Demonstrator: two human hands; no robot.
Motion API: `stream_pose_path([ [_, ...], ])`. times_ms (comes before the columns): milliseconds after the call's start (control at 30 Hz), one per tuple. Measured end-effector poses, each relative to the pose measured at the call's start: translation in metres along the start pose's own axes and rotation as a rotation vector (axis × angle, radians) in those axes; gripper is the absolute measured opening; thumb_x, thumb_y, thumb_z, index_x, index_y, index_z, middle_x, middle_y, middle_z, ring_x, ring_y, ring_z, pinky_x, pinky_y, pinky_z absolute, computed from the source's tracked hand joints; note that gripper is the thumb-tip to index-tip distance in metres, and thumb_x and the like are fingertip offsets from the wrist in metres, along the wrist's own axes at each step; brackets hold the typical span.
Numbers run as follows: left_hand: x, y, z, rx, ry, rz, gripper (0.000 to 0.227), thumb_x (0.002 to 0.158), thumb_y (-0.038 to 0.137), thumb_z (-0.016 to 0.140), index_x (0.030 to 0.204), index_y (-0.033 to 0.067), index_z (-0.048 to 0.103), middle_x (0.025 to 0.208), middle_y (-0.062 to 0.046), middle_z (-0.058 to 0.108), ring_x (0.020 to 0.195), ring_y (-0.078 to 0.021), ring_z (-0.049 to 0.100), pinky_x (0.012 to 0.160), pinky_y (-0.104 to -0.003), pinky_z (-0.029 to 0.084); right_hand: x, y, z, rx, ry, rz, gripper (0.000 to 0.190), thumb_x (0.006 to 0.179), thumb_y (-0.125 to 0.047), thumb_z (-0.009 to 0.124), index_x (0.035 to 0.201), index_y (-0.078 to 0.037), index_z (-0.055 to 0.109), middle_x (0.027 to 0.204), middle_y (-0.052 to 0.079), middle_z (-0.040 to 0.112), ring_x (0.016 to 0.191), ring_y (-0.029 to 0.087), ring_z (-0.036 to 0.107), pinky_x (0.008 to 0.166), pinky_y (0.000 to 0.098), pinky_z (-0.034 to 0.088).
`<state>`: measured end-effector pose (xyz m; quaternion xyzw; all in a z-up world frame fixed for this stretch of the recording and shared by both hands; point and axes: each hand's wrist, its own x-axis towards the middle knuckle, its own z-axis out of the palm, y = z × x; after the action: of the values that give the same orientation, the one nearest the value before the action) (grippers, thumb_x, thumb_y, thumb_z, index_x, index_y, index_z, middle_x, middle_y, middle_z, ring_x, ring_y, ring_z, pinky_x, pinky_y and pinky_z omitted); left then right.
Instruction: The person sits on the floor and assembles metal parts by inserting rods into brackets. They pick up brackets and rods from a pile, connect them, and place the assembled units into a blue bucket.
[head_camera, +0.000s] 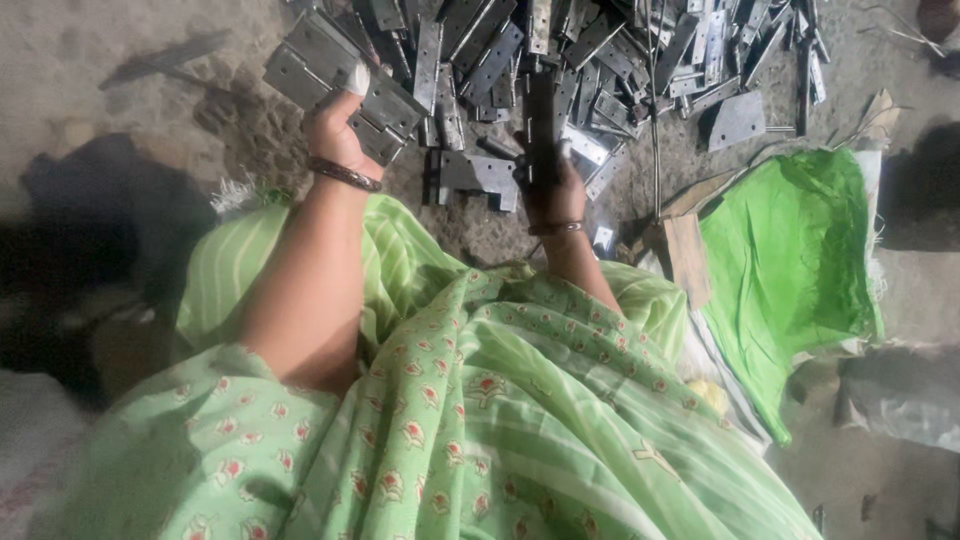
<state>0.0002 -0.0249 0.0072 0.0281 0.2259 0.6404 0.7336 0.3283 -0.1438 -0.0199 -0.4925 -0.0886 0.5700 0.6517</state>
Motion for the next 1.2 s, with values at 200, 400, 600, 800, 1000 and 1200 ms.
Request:
stream_pose_path([
  [200,-0.009,0.003,-0.004,0.050,0.011,0.027,0.041,0.084,0.007,0.078,0.124,0.0004,0.071,0.121,-0.010,0.073,0.109,-0.0261,0.070,0.099,-0.041,0.056,0.006,0.053,-0.043,-0.529,0.070,0.179,0.023,0.094,-0.001,0.059,0.112,0.011,0.067,0.103,0.022,0.070,0.084,0.030,0.068,0.073,0.0427,0.059],
  [400,-0.013,0.009,-0.006,0.045,-0.007,-0.009,0.041,0.085,0.006,0.074,0.125,-0.0032,0.071,0.124,-0.010,0.073,0.113,-0.0253,0.070,0.102,-0.039,0.054,-0.013,0.032,-0.009,-0.268,-0.136,0.087,0.040,0.086,0.009,0.061,0.126,0.007,0.065,0.114,0.019,0.074,0.097,0.030,0.074,0.081,0.0392,0.063],
  [600,-0.017,0.013,0.010,0.068,-0.024,0.077,0.040,0.084,0.002,0.074,0.123,0.0016,0.069,0.120,-0.012,0.073,0.108,-0.0260,0.070,0.100,-0.041,0.056,-0.001,0.048,-0.033,-0.472,0.173,0.254,0.033,0.090,0.010,0.065,0.123,0.011,0.068,0.107,0.022,0.073,0.090,0.033,0.073,0.082,0.0410,0.062],
  [800,-0.013,0.011,0.005,0.006,-0.013,-0.083,0.038,0.087,0.006,0.076,0.124,-0.0013,0.070,0.120,-0.012,0.072,0.110,-0.0270,0.069,0.100,-0.042,0.054,-0.011,0.050,-0.023,-0.218,0.037,0.132,0.032,0.086,0.009,0.065,0.118,0.010,0.070,0.105,0.022,0.075,0.089,0.032,0.077,0.084,0.0404,0.066],
  [1000,-0.009,0.010,0.000,0.125,0.023,0.086,0.043,0.082,0.002,0.078,0.124,-0.0026,0.070,0.122,-0.009,0.073,0.113,-0.0256,0.068,0.103,-0.040,0.053,-0.020,0.034,0.001,-0.428,0.270,0.192,0.028,0.090,0.009,0.068,0.117,0.009,0.071,0.107,0.022,0.073,0.087,0.030,0.074,0.081,0.0404,0.064],
  [1200,-0.004,0.005,-0.003,0.104,0.067,0.107,0.050,0.080,-0.002,0.080,0.128,0.0006,0.065,0.123,-0.009,0.071,0.112,-0.0267,0.067,0.103,-0.042,0.053,-0.025,0.033,0.001,-0.239,-0.135,-0.036,0.027,0.089,0.005,0.068,0.116,0.008,0.071,0.112,0.021,0.076,0.090,0.029,0.074,0.074,0.0387,0.061],
])
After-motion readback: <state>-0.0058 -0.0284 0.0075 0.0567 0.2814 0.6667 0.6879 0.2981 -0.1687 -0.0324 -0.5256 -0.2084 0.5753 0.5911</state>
